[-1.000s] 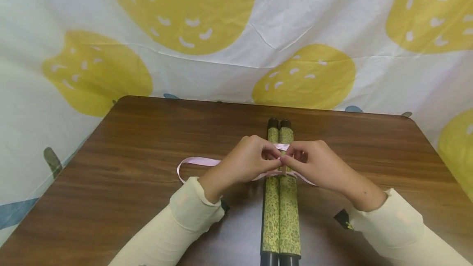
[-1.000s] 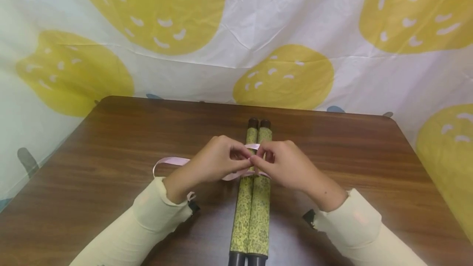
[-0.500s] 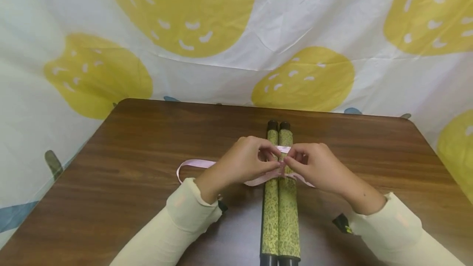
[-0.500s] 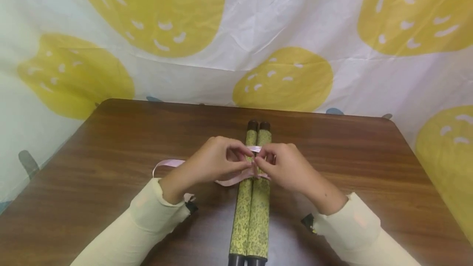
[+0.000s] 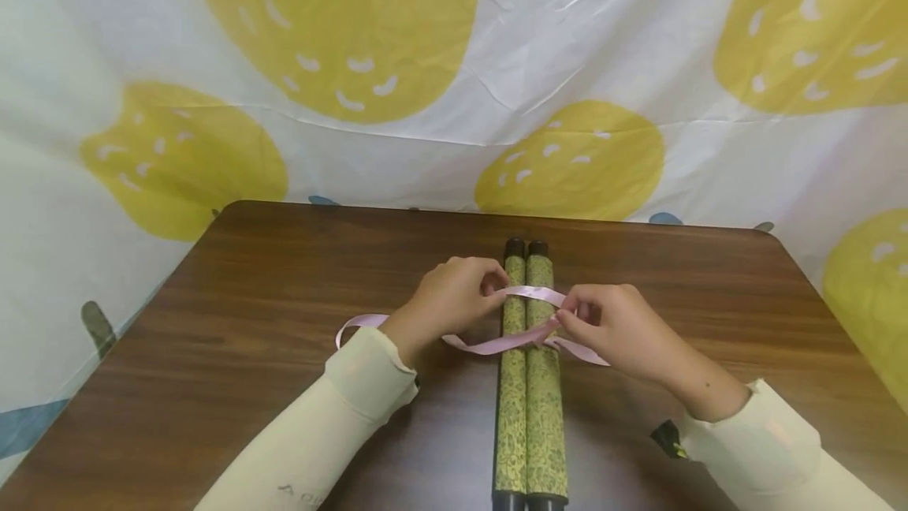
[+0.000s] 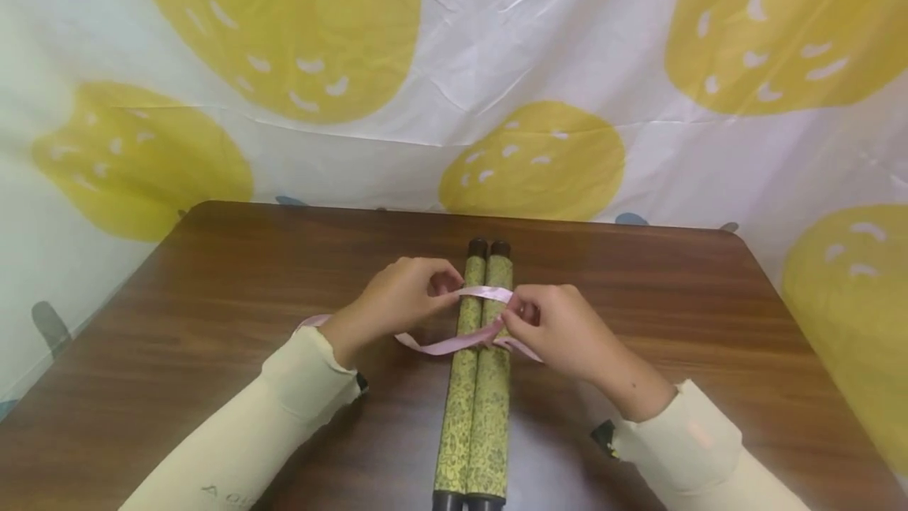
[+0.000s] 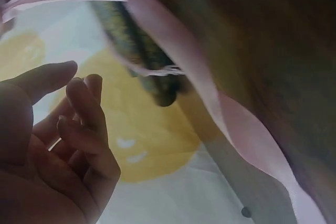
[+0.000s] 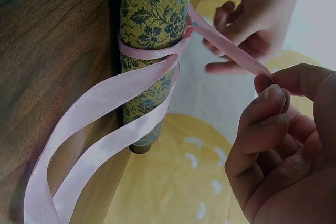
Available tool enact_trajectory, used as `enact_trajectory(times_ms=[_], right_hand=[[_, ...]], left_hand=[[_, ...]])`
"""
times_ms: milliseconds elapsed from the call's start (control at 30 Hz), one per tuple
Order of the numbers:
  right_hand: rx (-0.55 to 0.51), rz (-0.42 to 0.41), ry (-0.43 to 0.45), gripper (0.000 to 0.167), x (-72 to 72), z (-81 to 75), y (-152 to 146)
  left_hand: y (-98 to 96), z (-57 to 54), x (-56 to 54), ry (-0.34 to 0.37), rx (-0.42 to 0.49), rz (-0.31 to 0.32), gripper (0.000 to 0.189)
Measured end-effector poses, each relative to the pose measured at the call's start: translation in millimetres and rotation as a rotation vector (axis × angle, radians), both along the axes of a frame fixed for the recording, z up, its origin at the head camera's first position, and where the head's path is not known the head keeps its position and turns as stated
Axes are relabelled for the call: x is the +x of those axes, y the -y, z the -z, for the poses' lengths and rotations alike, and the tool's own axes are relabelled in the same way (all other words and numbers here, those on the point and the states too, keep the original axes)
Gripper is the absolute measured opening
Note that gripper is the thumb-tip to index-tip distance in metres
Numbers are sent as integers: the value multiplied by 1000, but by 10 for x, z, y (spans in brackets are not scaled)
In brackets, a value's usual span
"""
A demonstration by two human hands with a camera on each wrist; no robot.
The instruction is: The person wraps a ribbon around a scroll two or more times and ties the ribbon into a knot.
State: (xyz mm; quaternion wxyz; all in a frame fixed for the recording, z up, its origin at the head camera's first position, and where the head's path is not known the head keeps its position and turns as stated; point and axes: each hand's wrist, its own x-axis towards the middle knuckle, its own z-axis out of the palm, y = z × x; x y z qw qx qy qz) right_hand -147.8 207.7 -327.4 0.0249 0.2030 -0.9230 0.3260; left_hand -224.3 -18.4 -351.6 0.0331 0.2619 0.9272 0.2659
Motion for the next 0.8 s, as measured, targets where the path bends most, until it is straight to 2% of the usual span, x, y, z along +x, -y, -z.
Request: enact_trajectory(times_ms=[67, 167, 333, 467, 800], right_hand=[[2, 4, -9, 13, -15, 5, 1], [2, 8, -16, 14, -33, 13, 18], [28, 25, -21, 13, -57, 13, 50], [46, 29, -27, 13, -67, 18, 52], [58, 27, -17, 11, -61, 34, 62]], left_hand=[[-43, 45, -69, -37, -55, 1, 22], [-91, 94, -139, -56, -119, 4, 26], [-118, 150, -173, -98, -197, -4, 18], [-123, 194, -174, -152, -216, -25, 9], [-166, 186, -166, -186, -210, -31, 5]])
